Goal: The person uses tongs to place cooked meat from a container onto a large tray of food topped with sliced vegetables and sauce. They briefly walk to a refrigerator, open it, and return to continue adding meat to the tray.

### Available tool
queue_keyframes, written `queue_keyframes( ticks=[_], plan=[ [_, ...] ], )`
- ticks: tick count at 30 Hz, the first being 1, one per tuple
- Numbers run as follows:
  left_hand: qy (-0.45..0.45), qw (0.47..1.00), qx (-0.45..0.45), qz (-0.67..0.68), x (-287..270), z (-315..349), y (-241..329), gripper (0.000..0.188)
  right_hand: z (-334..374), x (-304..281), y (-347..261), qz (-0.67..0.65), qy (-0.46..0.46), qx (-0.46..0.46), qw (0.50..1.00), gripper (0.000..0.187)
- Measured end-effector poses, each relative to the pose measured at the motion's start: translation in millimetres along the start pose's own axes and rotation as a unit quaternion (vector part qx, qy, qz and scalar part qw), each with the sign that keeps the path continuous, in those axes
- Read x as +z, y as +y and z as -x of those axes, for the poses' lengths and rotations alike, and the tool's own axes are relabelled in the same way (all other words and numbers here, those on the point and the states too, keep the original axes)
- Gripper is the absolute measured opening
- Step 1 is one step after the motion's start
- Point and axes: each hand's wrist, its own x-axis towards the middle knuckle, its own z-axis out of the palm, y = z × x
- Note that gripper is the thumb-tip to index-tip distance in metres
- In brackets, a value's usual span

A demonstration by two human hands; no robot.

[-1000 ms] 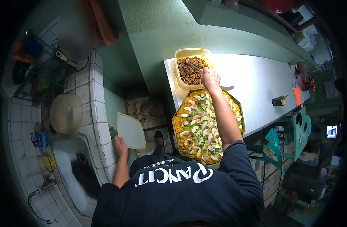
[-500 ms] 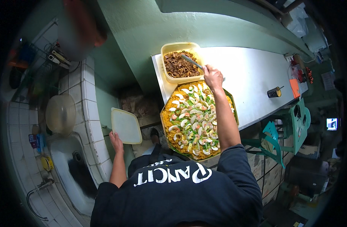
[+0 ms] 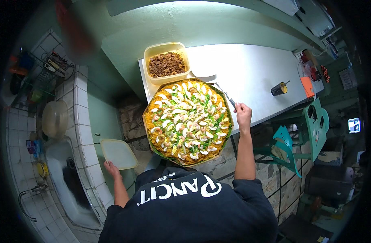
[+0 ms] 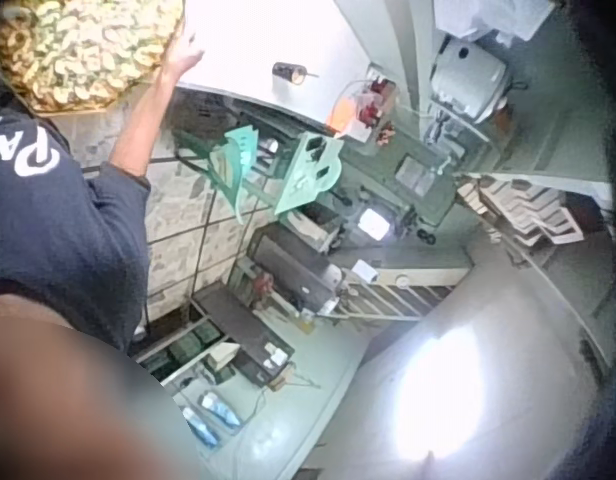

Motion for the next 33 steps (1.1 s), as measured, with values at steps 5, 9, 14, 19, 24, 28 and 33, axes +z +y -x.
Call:
queue_keyframes(
  ticks=[5, 9, 14, 19, 24, 28, 33],
  plan=[
    [-0.023, 0.998, 0.016, -0.056, -4, 12, -6, 0.036, 39, 3, 44, -0.071, 0.000, 0.101, 0.992, 0.035],
    [-0.054, 0.995, 0.040, -0.077, 6, 12, 2, 0.034, 53, 21, 48, -0.033, 0.016, 0.098, 0.995, 0.034],
    [-0.079, 0.993, 0.069, -0.046, 20, 9, 14, 0.031, 59, 15, 33, 0.145, 0.063, -0.011, 0.987, 0.027],
    [-0.089, 0.994, 0.054, -0.044, 21, 3, 21, 0.030, 63, 5, 6, 0.204, 0.041, -0.109, 0.972, 0.022],
    [-0.076, 0.995, 0.049, -0.035, 20, -3, 17, 0.029, 57, 13, -8, 0.249, -0.009, -0.096, 0.964, 0.021],
    [-0.069, 0.996, 0.050, -0.041, 20, -6, 16, 0.030, 53, 18, -6, 0.245, -0.008, -0.108, 0.963, 0.022],
    [-0.073, 0.995, 0.049, -0.056, 21, -8, 19, 0.032, 53, 16, -3, 0.236, -0.006, -0.097, 0.967, 0.023]
  ],
)
